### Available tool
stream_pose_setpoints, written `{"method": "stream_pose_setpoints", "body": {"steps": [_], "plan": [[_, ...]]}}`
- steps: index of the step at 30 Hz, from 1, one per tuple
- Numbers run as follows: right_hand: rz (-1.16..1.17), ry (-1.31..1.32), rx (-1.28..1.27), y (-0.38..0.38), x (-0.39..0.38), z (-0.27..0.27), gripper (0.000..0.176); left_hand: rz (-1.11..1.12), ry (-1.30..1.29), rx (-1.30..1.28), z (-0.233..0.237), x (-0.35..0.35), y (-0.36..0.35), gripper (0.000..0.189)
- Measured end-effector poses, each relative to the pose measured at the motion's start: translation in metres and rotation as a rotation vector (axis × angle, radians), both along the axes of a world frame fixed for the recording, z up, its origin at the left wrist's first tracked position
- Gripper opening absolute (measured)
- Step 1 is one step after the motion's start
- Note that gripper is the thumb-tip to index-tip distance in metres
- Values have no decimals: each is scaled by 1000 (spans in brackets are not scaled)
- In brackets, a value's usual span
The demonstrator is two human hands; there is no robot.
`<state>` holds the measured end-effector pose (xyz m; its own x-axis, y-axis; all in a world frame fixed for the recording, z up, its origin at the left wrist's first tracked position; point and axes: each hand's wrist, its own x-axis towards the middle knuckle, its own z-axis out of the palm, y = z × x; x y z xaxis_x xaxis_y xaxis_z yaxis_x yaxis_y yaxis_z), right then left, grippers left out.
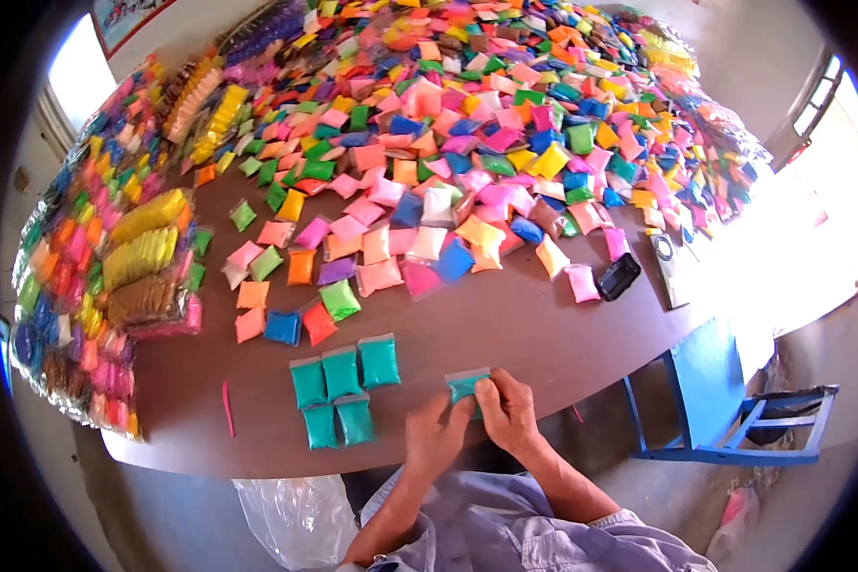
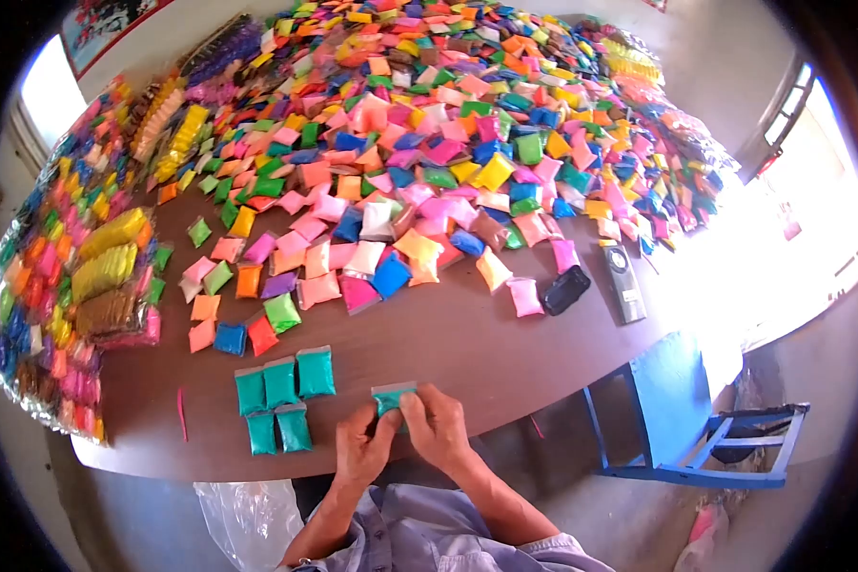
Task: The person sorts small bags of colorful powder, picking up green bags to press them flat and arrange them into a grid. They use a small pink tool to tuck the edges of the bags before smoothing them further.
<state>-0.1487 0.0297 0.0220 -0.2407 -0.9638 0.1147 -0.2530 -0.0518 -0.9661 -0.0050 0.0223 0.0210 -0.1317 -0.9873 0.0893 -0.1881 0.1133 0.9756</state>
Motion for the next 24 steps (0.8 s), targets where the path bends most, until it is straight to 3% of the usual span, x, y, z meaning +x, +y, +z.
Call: {"method": "stream_pose_setpoints", "body": {"steps": [8, 17, 20, 22, 24], "plan": [[41, 41, -67, 0, -6, -9, 24, 25, 140, 168, 4, -3, 3, 28], [94, -41, -19, -1, -4, 12, 24, 53, 42, 22, -6, 1, 1, 31], [70, -7, -62, 0, -7, 0, 24, 37, 96, 129, 4, -3, 2, 29], [74, 9, -85, 0, -7, -6, 20, 119, 305, 159, 8, -11, 1, 26], [78, 25, -108, -1, -7, -8, 18, 112, 260, 129, 7, -8, -1, 26]]}}
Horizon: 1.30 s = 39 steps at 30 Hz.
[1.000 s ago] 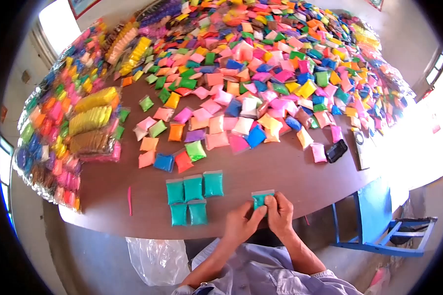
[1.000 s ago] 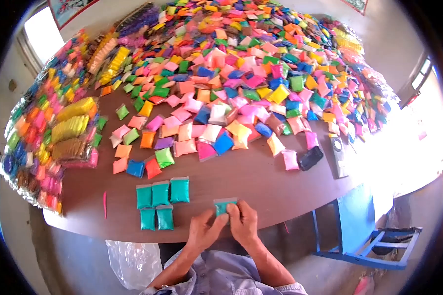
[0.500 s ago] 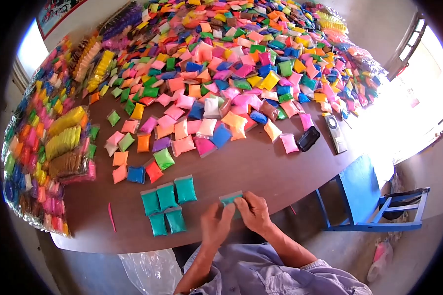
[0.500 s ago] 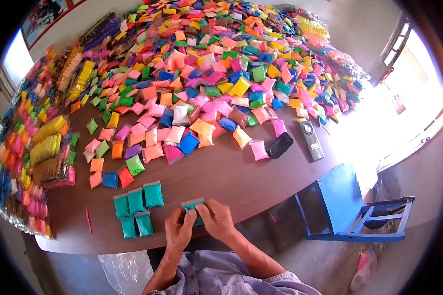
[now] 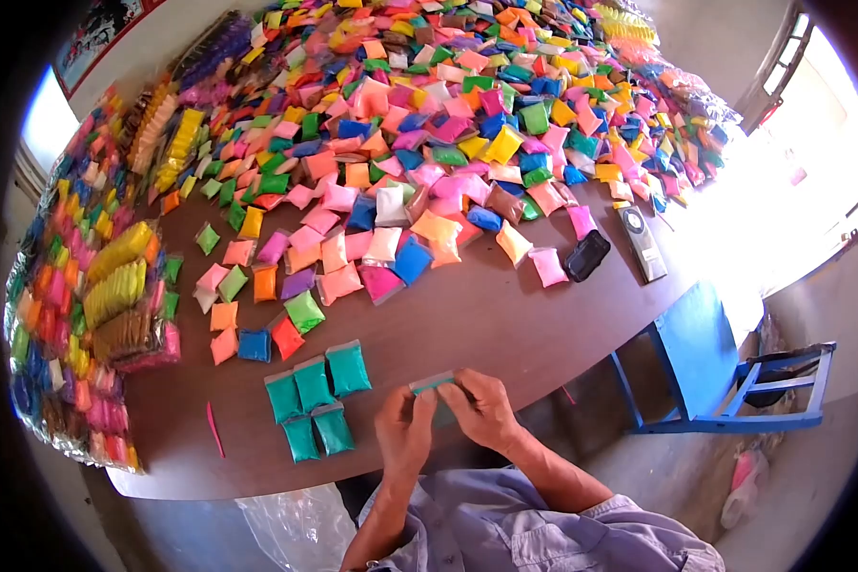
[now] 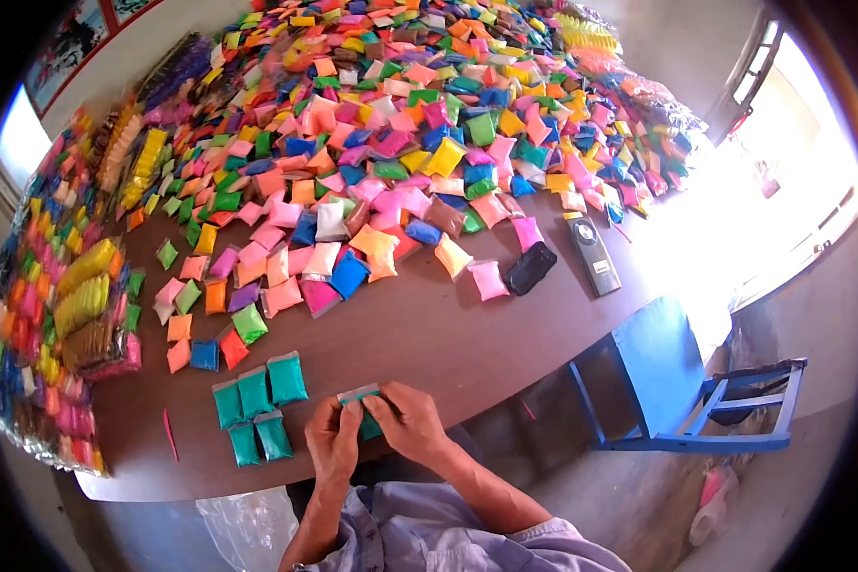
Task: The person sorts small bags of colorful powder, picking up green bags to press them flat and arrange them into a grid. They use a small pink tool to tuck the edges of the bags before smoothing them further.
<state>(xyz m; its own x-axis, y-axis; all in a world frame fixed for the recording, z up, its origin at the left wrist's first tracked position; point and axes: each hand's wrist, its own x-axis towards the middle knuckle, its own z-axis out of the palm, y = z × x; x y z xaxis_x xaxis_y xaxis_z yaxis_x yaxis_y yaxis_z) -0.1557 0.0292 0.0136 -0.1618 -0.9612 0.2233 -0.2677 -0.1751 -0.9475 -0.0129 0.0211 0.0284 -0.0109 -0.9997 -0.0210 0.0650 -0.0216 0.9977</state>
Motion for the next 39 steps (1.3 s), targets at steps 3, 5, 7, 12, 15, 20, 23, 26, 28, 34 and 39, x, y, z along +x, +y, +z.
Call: {"method": "stream_pose_setpoints", "body": {"steps": [3, 5, 7, 12, 15, 20, 23, 26, 28, 34, 39], "plan": [[39, 26, -6, -1, 0, 0, 15, 1, -61, -45, -3, 2, 0, 25], [37, -85, 22, -1, 3, 1, 13, 12, -80, -65, -8, 5, 0, 24], [31, -93, 27, -2, 1, 4, 12, 1, -212, -69, -13, 9, 2, 19], [-12, -49, -54, -2, -1, 3, 11, -8, 3, 34, -6, 3, 3, 19], [24, -6, -76, -2, -1, 2, 10, -10, -4, 40, -7, 5, 0, 19], [61, -4, 31, 0, -2, 11, 12, 21, -189, -98, -12, 6, -1, 17], [5, 9, -28, -1, 2, 6, 12, 58, -166, -24, -19, 4, 3, 18], [-99, 62, 91, 3, 2, -1, 11, -1, -159, 47, -1, 2, 3, 22], [-154, 27, 56, 2, 5, -14, 12, -169, -271, 79, -7, 11, 2, 21], [-31, 0, 28, -4, 7, 6, 25, -56, -274, -64, -14, 7, 2, 24], [-45, 14, 5, -5, 8, 1, 31, -69, -213, -62, -18, 5, 1, 29]]}}
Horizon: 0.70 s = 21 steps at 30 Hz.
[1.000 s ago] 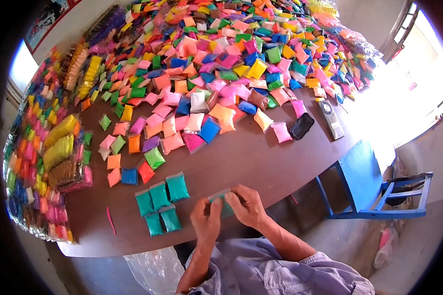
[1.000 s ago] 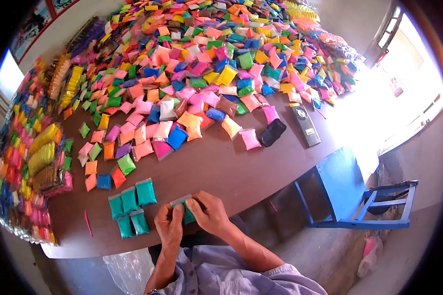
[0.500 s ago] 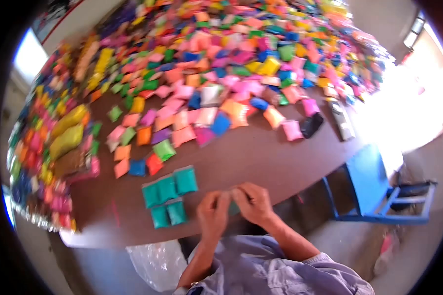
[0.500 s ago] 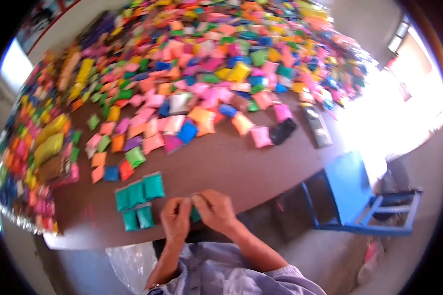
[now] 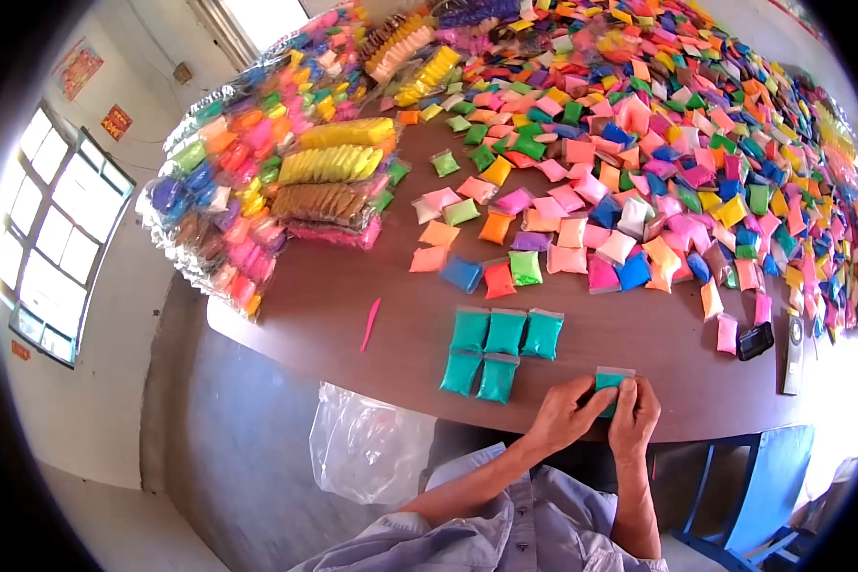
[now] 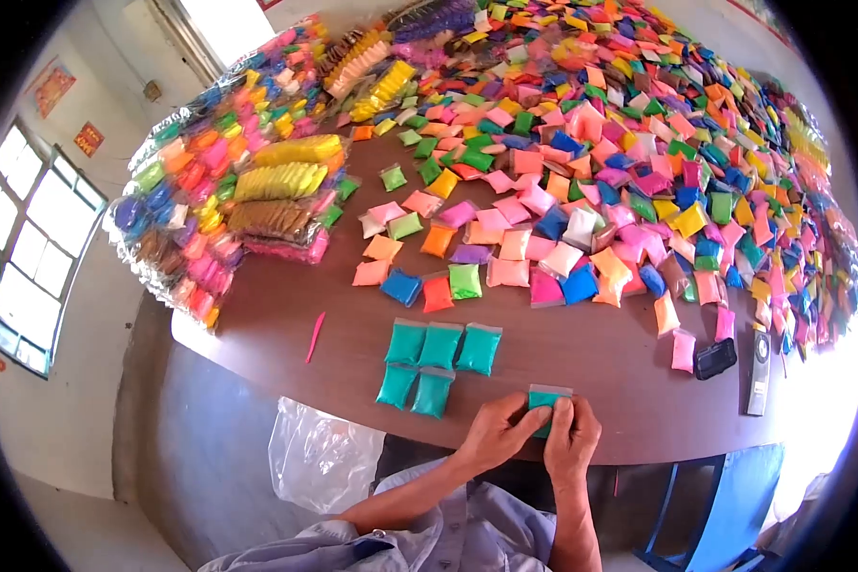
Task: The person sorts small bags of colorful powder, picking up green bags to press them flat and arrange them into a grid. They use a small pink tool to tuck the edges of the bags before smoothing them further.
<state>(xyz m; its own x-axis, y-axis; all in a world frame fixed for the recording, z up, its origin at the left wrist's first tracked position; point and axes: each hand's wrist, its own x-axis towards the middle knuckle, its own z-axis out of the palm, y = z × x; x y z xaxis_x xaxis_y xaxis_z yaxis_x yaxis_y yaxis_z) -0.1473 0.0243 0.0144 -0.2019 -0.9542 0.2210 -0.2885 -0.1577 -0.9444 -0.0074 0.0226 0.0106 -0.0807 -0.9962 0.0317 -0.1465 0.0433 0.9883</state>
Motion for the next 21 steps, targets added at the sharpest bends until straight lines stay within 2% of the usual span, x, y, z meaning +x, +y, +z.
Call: {"method": "stream_pose_setpoints", "body": {"steps": [3, 8, 13, 16, 19, 21], "plan": [[-92, -37, -14, -1, -2, -12, 34, -85, 28, 30, 7, 2, 1, 30], [-61, -23, -40, -1, -1, -10, 35, -46, 28, -44, -13, 0, -2, 31], [-11, -9, -32, -1, 1, -4, 36, -16, -18, -34, 1, 6, 0, 32], [-51, 16, -33, -1, 1, -4, 35, -59, 21, 11, 8, 5, 1, 33], [-156, -43, -25, -1, -2, -17, 34, -73, 154, -58, 7, 0, 0, 33], [-163, 25, -69, -2, -1, -17, 34, -70, 19, -67, -5, -1, -4, 32]]}}
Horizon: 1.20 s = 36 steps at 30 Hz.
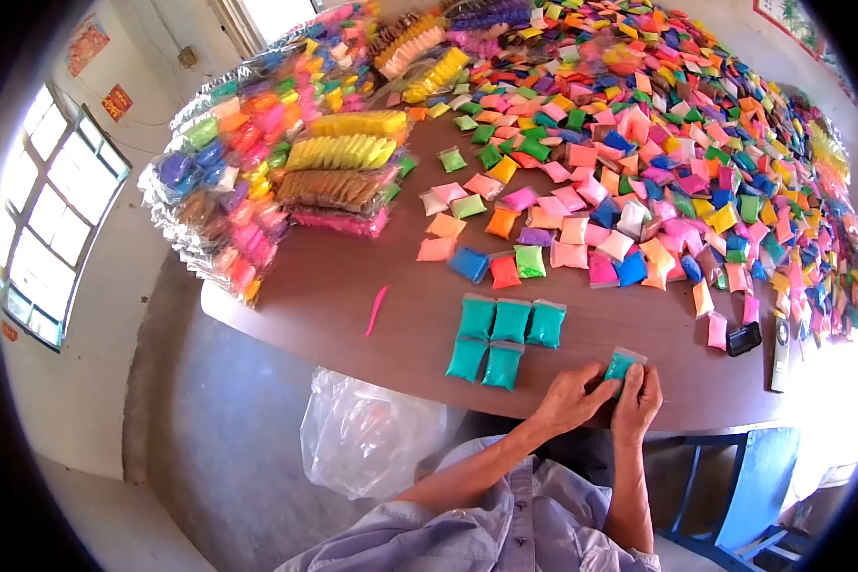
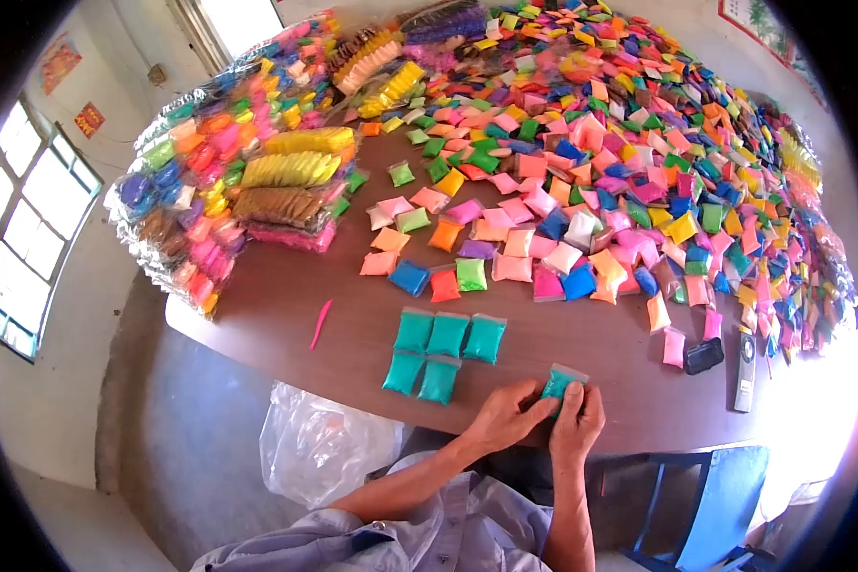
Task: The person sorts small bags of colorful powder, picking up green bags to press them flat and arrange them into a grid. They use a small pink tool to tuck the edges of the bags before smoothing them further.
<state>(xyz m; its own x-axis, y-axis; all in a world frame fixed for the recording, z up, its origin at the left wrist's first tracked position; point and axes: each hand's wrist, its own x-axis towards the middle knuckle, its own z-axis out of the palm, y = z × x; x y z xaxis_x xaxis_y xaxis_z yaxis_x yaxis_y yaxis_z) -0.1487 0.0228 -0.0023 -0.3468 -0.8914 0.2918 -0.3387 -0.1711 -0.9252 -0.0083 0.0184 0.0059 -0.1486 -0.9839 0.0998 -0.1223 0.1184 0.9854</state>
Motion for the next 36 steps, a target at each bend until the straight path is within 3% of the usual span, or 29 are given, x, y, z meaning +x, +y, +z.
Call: {"method": "stream_pose_setpoints", "body": {"steps": [3, 10, 12, 15, 19, 21, 23, 25, 29, 36], "plan": [[40, 1, 27, 2, 2, 7, 36, -11, -4, 129, -7, 2, -2, 30], [22, 61, 71, 3, -2, 9, 37, -62, 38, 111, -2, 3, -2, 28], [11, 83, 72, 4, -1, 9, 36, -55, 225, 141, 5, 4, -3, 28], [41, 146, 46, 7, 1, 11, 33, -21, 127, 123, -3, 7, -5, 25], [105, 3, 62, 6, 3, 13, 27, 39, 113, 105, -3, 6, -1, 23], [98, 112, 83, 6, -2, 12, 25, 65, 155, 46, -3, 2, -1, 24], [64, 127, 41, 5, -1, 10, 25, 68, 144, 17, -4, 5, -2, 26], [71, 145, 20, 6, -2, 5, 27, -29, 219, 151, 9, 7, -2, 27], [125, 141, 1, 7, -1, 8, 28, 33, 191, -2, -8, 3, -5, 26], [127, 73, 21, 6, 2, 8, 28, 30, 190, 35, -8, 3, -4, 26]]}}
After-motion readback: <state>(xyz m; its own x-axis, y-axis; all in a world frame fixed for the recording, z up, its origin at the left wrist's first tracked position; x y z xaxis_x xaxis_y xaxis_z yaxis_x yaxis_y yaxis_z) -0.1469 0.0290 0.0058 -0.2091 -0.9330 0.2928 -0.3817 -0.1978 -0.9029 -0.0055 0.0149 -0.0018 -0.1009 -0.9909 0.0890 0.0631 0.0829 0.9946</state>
